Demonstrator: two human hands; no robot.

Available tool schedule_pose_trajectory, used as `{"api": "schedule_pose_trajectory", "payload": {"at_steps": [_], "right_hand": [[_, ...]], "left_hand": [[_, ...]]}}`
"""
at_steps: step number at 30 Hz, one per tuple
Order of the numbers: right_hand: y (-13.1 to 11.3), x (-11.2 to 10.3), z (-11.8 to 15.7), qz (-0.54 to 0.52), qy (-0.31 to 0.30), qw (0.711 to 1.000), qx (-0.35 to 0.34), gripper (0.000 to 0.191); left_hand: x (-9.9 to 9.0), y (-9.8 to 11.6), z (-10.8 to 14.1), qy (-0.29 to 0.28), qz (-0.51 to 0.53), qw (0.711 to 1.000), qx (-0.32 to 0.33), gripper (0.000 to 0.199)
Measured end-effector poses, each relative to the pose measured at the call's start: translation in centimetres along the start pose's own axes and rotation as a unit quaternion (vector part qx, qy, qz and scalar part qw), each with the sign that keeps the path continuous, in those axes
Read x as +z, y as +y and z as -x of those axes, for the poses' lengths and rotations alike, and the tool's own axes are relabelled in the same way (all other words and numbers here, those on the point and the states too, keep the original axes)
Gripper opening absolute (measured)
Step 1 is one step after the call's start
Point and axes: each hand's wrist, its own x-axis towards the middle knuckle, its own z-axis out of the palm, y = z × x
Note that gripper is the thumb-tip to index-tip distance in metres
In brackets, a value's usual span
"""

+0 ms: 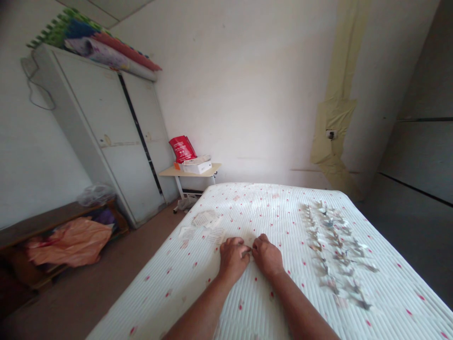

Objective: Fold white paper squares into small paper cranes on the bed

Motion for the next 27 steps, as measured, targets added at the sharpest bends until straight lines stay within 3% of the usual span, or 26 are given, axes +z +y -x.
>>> {"api": "schedule_pose_trajectory", "payload": {"at_steps": [16, 27], "right_hand": [[0.2, 0.1, -1.1, -0.061, -0.009, 0.993, 0.098, 0.011], [1.0, 0.3, -1.5, -0.074, 0.000, 0.993, 0.093, 0.013]], "left_hand": [[0.5, 0.0, 0.0, 0.008, -0.010, 1.000, 0.011, 0.017], [-0.5, 0.5, 0.4, -0.011, -0.049, 0.999, 0.017, 0.020]]}}
